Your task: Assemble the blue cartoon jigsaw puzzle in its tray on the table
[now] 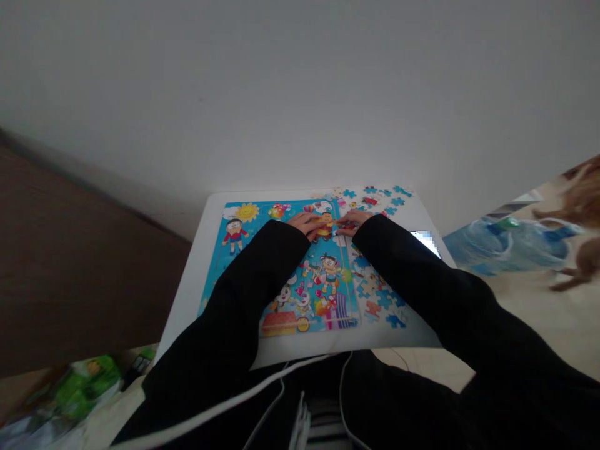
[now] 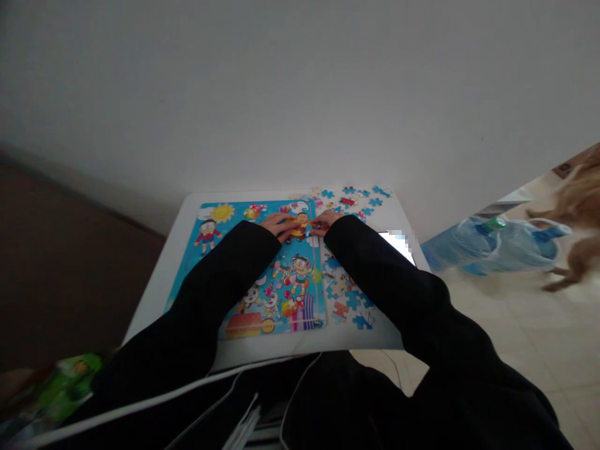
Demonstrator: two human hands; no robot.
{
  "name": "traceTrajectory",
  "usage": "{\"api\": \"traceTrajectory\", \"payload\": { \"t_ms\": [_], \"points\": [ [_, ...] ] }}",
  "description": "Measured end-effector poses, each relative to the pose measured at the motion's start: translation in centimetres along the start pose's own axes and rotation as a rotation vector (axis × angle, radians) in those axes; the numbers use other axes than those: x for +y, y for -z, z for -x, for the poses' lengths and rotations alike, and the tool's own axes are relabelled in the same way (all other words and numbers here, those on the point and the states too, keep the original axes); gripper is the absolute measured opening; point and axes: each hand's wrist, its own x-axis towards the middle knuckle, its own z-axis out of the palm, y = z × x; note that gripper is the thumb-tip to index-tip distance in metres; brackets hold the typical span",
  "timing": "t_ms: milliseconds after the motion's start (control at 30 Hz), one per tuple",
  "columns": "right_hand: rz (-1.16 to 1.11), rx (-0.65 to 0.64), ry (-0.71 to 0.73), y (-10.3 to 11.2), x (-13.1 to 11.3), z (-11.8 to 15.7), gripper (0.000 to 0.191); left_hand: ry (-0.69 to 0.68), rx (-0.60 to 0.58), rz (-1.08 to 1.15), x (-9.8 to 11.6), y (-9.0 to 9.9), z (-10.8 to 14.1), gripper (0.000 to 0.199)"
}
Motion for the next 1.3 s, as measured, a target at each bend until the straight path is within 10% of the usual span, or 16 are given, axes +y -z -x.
{"api": "traceTrajectory", "payload": {
  "t_ms": [1300],
  "points": [
    [0.099,-0.046,-0.023,1.2,-1.4,-0.2,0.035,-0.02,-0.086,0.045,2.2,3.8,0.0,0.024]
  ]
}}
